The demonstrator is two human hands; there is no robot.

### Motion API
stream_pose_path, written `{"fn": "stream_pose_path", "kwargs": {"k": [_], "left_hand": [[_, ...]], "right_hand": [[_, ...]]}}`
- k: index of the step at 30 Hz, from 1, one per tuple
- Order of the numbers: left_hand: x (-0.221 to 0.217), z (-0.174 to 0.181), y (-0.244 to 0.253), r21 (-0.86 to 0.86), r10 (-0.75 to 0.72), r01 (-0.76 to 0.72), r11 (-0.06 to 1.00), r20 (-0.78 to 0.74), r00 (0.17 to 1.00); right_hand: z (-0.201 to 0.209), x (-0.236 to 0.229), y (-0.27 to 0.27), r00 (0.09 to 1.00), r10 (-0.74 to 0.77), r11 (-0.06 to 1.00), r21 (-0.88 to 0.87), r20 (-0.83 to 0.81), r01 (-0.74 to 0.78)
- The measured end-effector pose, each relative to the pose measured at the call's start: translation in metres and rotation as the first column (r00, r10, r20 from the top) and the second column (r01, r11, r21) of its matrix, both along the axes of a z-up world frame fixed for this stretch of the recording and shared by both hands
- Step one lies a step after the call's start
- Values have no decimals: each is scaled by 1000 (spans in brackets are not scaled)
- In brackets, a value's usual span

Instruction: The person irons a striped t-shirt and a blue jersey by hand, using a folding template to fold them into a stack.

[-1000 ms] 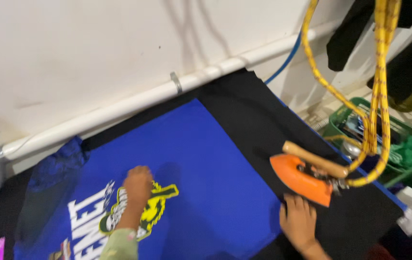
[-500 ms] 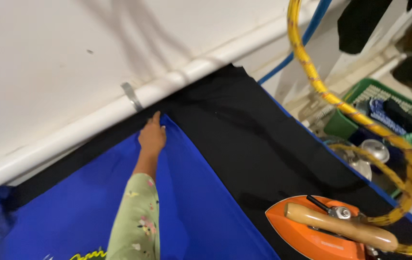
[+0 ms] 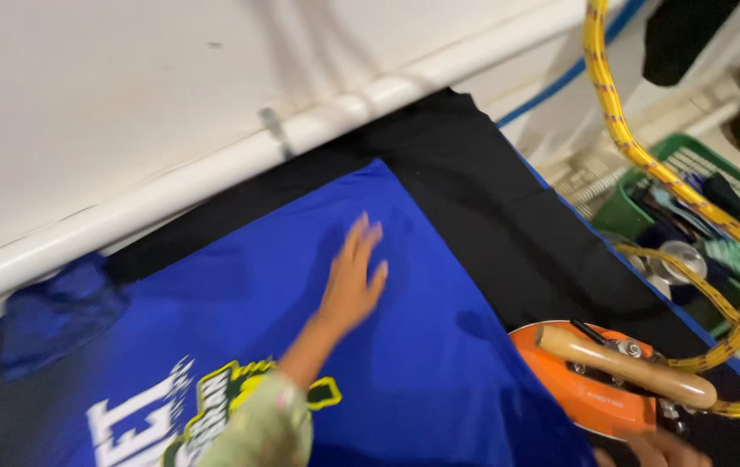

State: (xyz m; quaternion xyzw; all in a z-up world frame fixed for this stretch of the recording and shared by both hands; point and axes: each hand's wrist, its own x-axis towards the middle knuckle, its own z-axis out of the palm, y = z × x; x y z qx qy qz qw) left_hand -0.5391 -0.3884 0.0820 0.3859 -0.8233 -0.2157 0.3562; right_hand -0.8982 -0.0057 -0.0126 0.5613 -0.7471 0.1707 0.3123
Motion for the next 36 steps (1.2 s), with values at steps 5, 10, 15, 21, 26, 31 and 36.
{"fn": "stream_pose_path", "kwargs": {"k": [5,10,15,21,26,31,36], "left_hand": [[186,-23,192,-5,186,-191,982,243,952],[369,-67,392,-320,817,-901,294,572,63],[407,-98,522,-69,860,-996,64,511,19],[419,-94,582,488,780,-867,101,502,374],[462,-51,541,101,603,-980,170,776,184],[552,-50,469,-266,822,-934,239,568,49],[595,-86,465,-158,875,-985,72,484,-13]], "right_hand": [[139,38,-111,964,229,954,227,-135,-194],[99,36,-146,933,-75,996,-62,-352,57],[89,138,-60,965,263,949,185,-26,-254],[-1,113,-25,910,57,998,22,-410,-53],[55,262,-129,878,475,863,227,-58,-451],[40,578,-168,-128,457,150,-218,880,-964],[25,836,-123,-107,-380,79,-83,919,-993]]}}
